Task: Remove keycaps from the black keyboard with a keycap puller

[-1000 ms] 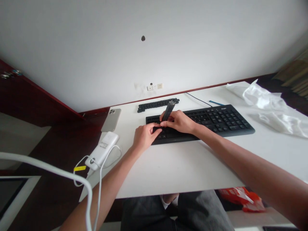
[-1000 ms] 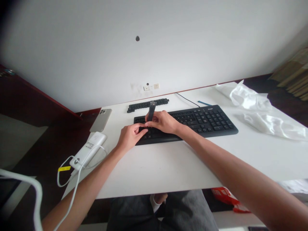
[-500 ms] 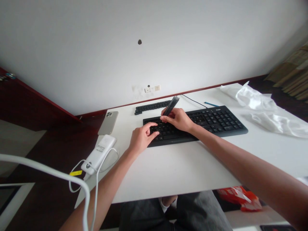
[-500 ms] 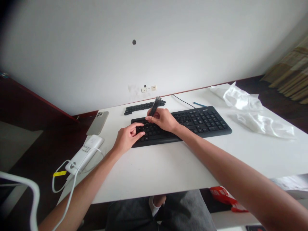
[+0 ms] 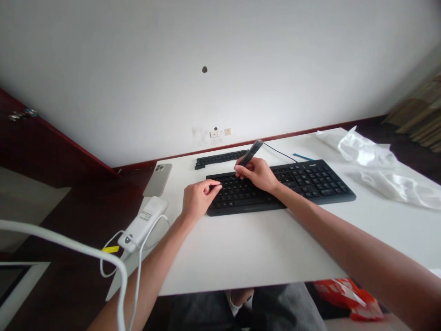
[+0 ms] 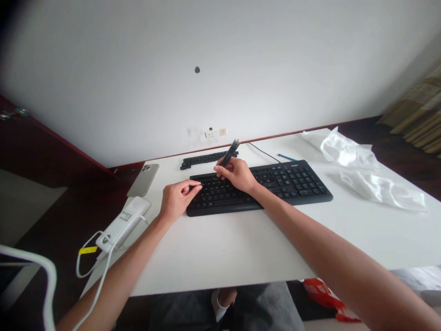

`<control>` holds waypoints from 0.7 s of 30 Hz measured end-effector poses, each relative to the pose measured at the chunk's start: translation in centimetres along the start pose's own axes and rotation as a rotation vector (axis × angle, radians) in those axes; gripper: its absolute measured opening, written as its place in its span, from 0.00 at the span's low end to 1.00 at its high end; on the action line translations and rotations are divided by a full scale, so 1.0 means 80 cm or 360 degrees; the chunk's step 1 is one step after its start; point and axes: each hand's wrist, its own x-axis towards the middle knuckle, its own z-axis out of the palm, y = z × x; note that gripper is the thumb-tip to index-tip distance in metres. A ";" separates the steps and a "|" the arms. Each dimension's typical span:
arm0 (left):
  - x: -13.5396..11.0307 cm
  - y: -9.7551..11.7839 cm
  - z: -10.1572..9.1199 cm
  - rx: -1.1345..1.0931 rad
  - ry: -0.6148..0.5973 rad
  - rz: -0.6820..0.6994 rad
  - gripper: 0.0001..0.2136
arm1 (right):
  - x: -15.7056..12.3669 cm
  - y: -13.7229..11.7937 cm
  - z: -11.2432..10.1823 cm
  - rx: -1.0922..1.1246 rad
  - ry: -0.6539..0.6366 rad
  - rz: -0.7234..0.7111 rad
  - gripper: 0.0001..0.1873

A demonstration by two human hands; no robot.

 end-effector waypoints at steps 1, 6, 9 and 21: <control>0.003 -0.004 -0.003 0.0060 0.0046 -0.0019 0.11 | 0.000 0.000 0.000 0.0012 0.0011 0.0009 0.22; 0.031 -0.020 -0.023 0.0592 0.0145 -0.0083 0.07 | 0.001 -0.002 -0.001 0.0051 0.0018 0.0038 0.22; 0.059 -0.024 -0.020 0.0792 0.0092 -0.0126 0.07 | 0.000 -0.003 0.000 0.0049 0.0002 0.0044 0.22; 0.095 -0.052 0.014 0.0582 -0.0074 -0.0350 0.05 | 0.000 -0.004 0.000 0.0027 0.0027 0.0116 0.24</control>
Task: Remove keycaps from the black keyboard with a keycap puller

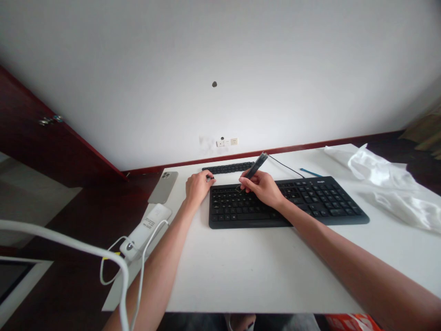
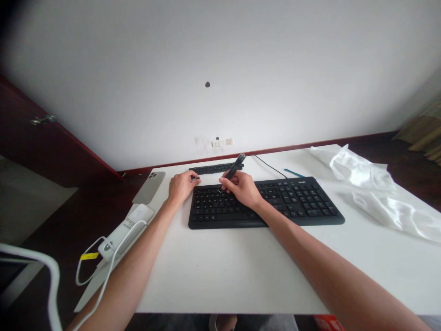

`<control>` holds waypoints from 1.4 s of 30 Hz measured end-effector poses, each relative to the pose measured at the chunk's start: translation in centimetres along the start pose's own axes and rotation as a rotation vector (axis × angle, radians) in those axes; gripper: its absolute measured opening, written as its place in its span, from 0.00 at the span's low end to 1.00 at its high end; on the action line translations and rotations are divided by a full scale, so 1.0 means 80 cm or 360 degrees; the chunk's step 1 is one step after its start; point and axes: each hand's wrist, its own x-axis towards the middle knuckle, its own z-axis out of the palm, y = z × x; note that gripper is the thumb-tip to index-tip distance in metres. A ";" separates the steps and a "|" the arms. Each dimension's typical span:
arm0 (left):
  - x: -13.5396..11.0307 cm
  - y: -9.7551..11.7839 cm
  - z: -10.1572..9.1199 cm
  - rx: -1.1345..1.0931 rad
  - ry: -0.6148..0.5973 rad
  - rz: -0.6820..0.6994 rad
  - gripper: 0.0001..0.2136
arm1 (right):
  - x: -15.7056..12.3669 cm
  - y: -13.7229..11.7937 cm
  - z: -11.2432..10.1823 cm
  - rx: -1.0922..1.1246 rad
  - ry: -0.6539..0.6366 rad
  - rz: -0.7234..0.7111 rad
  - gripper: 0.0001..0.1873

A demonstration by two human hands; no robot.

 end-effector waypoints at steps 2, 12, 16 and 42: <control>-0.001 -0.006 -0.003 -0.0044 0.0008 -0.0001 0.10 | 0.000 0.000 0.000 0.0005 0.0005 0.0017 0.24; -0.007 -0.009 0.000 -0.0026 0.0021 0.0066 0.07 | 0.000 0.003 -0.001 -0.0037 -0.0012 -0.0003 0.23; -0.002 -0.005 0.002 -0.0015 0.0023 0.0051 0.09 | 0.000 0.001 0.000 -0.0023 0.0000 0.0002 0.23; -0.012 0.003 0.009 -0.0515 0.0318 0.0055 0.10 | 0.000 0.002 -0.001 -0.0045 0.0018 -0.0022 0.23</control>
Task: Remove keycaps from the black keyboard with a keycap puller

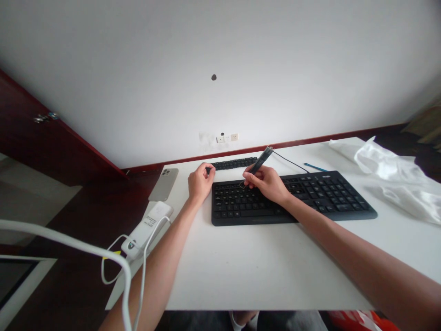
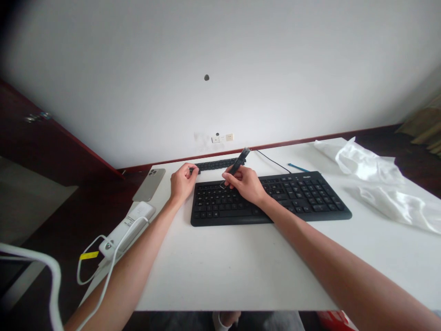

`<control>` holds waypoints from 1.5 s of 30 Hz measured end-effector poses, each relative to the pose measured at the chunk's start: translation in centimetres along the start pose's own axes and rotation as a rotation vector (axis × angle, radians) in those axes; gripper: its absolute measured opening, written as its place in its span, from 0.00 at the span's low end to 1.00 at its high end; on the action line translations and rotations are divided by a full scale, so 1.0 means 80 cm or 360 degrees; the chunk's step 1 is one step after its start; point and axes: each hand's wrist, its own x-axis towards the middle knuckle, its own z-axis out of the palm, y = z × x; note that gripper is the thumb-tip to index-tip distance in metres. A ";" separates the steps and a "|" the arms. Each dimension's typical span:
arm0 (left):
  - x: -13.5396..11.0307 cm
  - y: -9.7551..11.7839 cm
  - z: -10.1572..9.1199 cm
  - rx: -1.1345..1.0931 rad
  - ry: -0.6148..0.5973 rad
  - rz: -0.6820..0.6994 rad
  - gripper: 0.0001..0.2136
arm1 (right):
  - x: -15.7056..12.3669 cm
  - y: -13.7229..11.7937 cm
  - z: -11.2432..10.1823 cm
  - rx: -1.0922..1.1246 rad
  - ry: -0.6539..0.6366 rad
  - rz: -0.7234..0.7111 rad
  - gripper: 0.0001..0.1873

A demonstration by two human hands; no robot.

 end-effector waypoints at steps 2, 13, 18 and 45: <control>-0.005 0.003 0.001 -0.0155 -0.0003 0.0005 0.15 | 0.000 0.000 0.000 0.0000 -0.0001 0.0000 0.24; -0.009 -0.002 0.008 -0.0738 -0.0195 -0.0001 0.28 | 0.000 0.000 -0.001 -0.0018 0.0000 0.0011 0.24; -0.013 0.004 0.010 -0.0682 -0.0280 0.0026 0.27 | 0.000 0.001 -0.001 -0.0027 0.0005 0.0009 0.25; -0.015 0.007 0.009 -0.0631 -0.0281 0.0038 0.25 | 0.000 0.002 0.000 -0.0026 -0.0018 0.0007 0.23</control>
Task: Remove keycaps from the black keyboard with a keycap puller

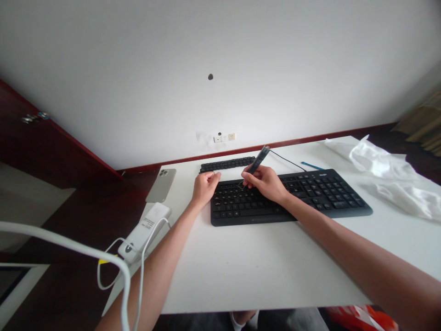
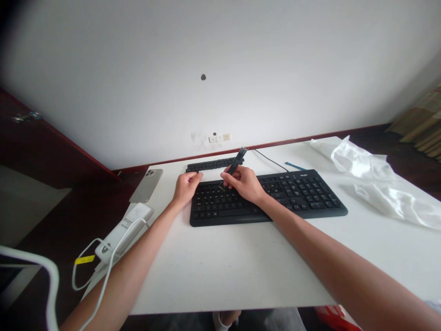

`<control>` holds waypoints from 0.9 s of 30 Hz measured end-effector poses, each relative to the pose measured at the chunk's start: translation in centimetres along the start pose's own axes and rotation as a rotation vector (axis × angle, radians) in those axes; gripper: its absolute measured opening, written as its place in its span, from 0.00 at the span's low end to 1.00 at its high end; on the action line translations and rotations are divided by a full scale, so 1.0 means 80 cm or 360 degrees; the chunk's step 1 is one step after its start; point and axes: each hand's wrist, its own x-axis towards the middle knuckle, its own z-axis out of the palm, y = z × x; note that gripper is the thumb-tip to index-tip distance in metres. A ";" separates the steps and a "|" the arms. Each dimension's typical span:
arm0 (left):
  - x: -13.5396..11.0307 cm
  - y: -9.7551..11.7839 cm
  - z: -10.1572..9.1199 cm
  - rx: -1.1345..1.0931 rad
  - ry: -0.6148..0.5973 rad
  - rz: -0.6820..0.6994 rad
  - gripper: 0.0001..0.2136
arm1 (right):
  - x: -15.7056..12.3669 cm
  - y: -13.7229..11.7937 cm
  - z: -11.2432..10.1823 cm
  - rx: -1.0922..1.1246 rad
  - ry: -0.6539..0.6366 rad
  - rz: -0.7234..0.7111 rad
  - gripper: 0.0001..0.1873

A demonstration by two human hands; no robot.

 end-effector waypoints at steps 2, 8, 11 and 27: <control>0.000 0.000 0.000 -0.0003 -0.0003 -0.0002 0.25 | 0.000 0.000 0.000 -0.0003 -0.0001 0.0005 0.23; 0.001 -0.001 0.000 -0.0018 0.0007 0.0013 0.25 | 0.000 -0.001 0.000 -0.0018 -0.0002 0.0010 0.22; 0.001 -0.001 0.001 -0.0007 0.0016 0.0006 0.26 | -0.001 -0.003 0.000 -0.0031 0.0006 0.0016 0.23; 0.001 0.000 0.000 0.0013 -0.0002 0.0022 0.25 | 0.000 -0.002 0.001 -0.0028 0.0000 0.0016 0.22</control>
